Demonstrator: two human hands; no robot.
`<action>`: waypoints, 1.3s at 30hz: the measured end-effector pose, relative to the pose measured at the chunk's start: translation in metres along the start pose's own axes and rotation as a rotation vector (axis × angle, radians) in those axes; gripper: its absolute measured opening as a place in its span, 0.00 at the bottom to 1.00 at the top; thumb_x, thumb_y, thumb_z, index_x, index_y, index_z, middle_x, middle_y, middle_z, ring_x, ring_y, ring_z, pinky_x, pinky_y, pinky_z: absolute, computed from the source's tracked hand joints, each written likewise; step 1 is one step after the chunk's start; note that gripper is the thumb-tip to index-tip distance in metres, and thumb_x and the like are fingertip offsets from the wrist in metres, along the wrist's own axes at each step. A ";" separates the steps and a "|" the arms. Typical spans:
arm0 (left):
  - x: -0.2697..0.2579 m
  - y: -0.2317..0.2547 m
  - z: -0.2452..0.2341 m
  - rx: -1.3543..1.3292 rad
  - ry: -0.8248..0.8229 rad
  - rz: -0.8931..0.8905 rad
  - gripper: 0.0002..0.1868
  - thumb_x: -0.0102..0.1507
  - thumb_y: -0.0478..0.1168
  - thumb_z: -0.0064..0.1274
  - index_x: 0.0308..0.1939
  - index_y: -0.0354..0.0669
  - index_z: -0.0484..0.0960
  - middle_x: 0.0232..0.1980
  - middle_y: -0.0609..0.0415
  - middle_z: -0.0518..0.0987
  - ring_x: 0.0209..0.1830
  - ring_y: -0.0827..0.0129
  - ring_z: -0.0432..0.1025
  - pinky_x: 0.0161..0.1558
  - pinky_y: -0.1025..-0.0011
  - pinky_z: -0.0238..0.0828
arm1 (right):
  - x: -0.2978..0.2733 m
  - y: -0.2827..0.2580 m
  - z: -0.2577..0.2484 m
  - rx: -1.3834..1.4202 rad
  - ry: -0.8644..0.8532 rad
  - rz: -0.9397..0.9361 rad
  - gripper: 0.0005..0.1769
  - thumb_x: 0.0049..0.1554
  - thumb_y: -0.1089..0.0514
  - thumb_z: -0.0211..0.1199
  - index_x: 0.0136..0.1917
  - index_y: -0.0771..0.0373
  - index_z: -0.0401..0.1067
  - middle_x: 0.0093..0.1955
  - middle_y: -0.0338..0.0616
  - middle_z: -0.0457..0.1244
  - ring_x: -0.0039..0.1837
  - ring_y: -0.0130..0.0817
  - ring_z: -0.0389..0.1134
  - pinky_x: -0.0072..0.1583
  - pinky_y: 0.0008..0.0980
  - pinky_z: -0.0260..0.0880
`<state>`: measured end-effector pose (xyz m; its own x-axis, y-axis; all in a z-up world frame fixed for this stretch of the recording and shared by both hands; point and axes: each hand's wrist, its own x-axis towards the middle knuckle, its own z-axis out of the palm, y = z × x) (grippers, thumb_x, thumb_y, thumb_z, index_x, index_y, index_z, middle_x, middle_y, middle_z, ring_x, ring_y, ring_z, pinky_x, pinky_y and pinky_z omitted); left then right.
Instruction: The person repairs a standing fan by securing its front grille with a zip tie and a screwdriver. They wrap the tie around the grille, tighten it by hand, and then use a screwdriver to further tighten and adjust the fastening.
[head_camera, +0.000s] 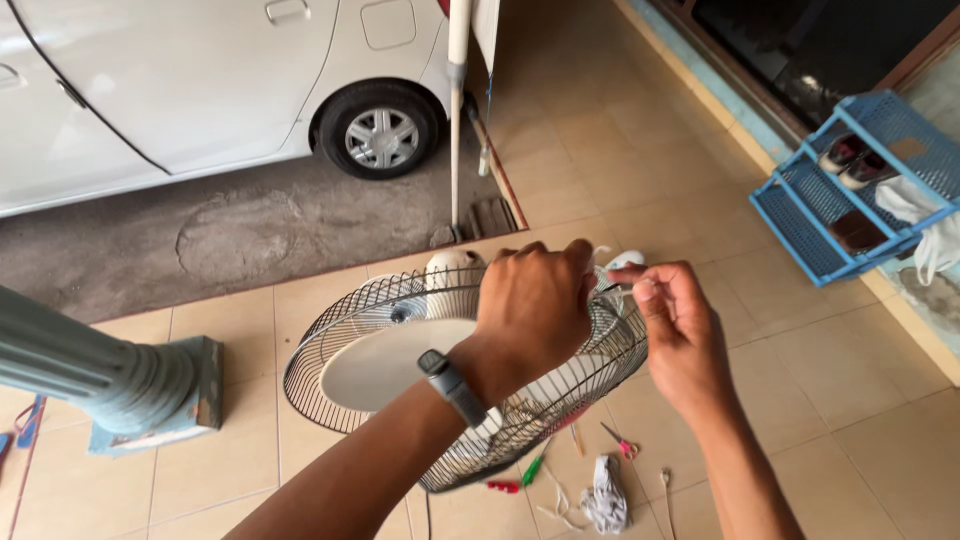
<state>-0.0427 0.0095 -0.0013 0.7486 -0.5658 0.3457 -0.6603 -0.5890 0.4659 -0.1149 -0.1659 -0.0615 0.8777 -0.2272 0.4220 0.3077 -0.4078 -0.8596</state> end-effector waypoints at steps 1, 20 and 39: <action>0.001 0.000 0.000 -0.006 -0.010 -0.003 0.07 0.63 0.41 0.53 0.39 0.42 0.78 0.27 0.43 0.81 0.30 0.49 0.78 0.38 0.53 0.73 | -0.001 0.000 0.001 -0.030 -0.008 -0.022 0.12 0.71 0.53 0.50 0.54 0.65 0.63 0.59 0.46 0.70 0.62 0.30 0.68 0.66 0.31 0.65; -0.004 0.006 0.010 0.007 0.001 -0.026 0.04 0.65 0.41 0.51 0.41 0.46 0.78 0.30 0.49 0.82 0.30 0.53 0.78 0.33 0.55 0.72 | -0.034 0.007 0.036 0.301 0.189 0.037 0.09 0.71 0.56 0.51 0.54 0.64 0.64 0.52 0.40 0.66 0.57 0.26 0.67 0.63 0.27 0.66; -0.001 -0.026 0.000 0.011 0.048 -0.108 0.05 0.63 0.41 0.52 0.37 0.46 0.82 0.30 0.47 0.83 0.33 0.50 0.78 0.36 0.53 0.71 | -0.004 0.017 0.057 0.532 0.140 0.190 0.07 0.67 0.57 0.54 0.52 0.62 0.65 0.47 0.40 0.67 0.54 0.27 0.69 0.61 0.29 0.67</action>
<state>-0.0258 0.0253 -0.0138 0.8174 -0.4703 0.3328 -0.5759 -0.6517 0.4935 -0.0926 -0.1215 -0.0946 0.8896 -0.3826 0.2495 0.3240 0.1438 -0.9351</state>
